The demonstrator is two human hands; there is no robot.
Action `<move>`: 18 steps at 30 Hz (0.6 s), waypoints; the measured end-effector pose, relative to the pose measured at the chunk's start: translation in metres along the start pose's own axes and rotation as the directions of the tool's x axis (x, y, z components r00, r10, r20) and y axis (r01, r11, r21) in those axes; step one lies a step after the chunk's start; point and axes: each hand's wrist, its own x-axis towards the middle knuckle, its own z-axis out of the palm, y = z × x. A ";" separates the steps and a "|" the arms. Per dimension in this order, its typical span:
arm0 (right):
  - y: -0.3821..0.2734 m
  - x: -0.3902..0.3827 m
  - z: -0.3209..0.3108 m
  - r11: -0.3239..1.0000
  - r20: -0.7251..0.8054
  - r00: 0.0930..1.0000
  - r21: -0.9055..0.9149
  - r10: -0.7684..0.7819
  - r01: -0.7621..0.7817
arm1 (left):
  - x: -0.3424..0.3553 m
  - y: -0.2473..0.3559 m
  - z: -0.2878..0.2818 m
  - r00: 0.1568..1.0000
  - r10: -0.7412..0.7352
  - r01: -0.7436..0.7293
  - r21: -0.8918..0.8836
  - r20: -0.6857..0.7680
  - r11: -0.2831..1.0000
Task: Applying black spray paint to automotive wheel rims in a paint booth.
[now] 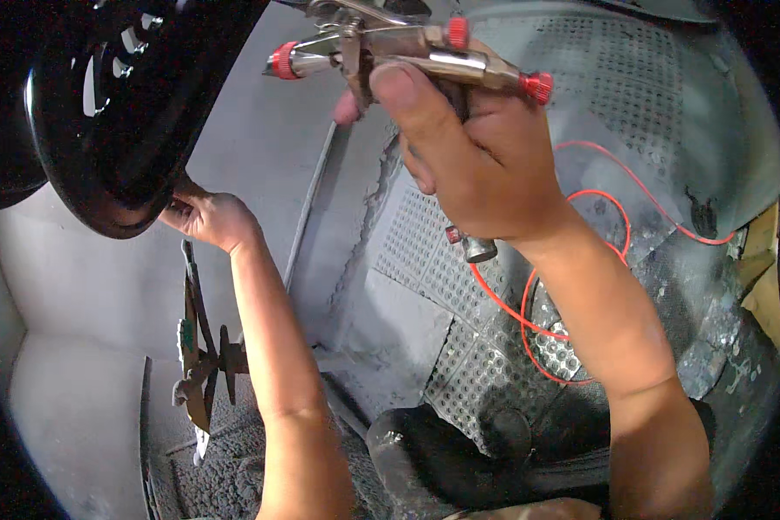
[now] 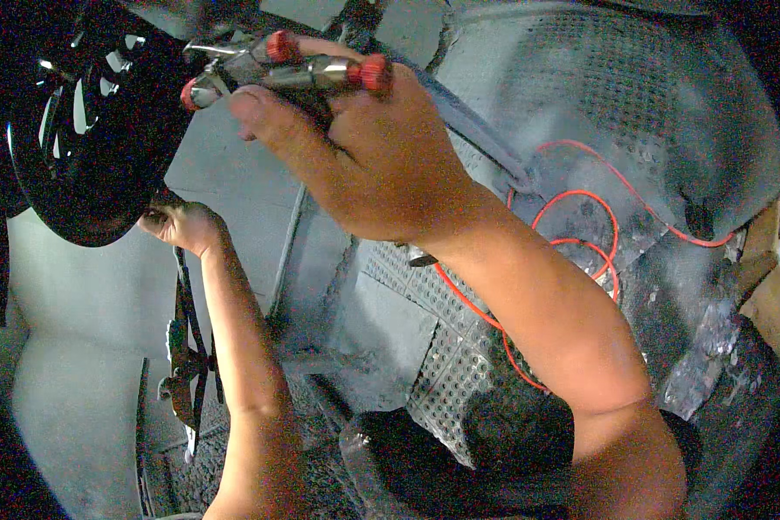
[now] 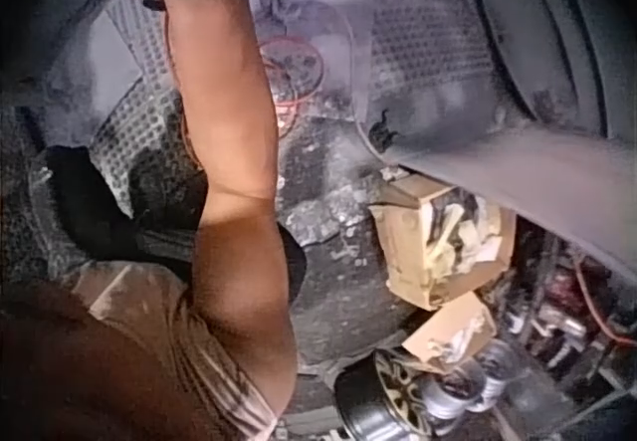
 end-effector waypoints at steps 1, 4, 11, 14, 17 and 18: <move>-0.002 0.003 0.001 1.000 -0.014 1.000 0.000 -0.011 0.011 | 0.002 0.002 -0.003 1.000 0.003 -0.003 -0.005 0.003 1.000; 0.004 0.009 0.004 1.000 -0.046 0.999 -0.016 -0.022 0.021 | -0.007 0.024 -0.008 0.993 0.056 -0.043 0.116 -0.109 0.992; 0.024 0.016 0.005 0.926 -0.178 0.914 -0.167 -0.365 0.338 | -0.003 0.139 -0.002 0.987 0.135 -0.097 0.334 -0.092 0.937; 0.032 0.019 0.004 0.874 -0.182 0.867 -0.250 -0.464 0.416 | -0.009 0.189 0.004 0.990 0.138 -0.136 -0.079 0.033 0.988; 0.038 0.023 0.004 0.838 -0.190 0.830 -0.285 -0.525 0.465 | -0.014 0.194 -0.001 0.967 0.216 -0.141 -0.425 0.133 0.894; 0.042 0.022 0.002 0.805 -0.222 0.785 -0.306 -0.579 0.508 | -0.019 0.175 -0.010 0.971 0.016 0.197 -0.838 0.238 0.509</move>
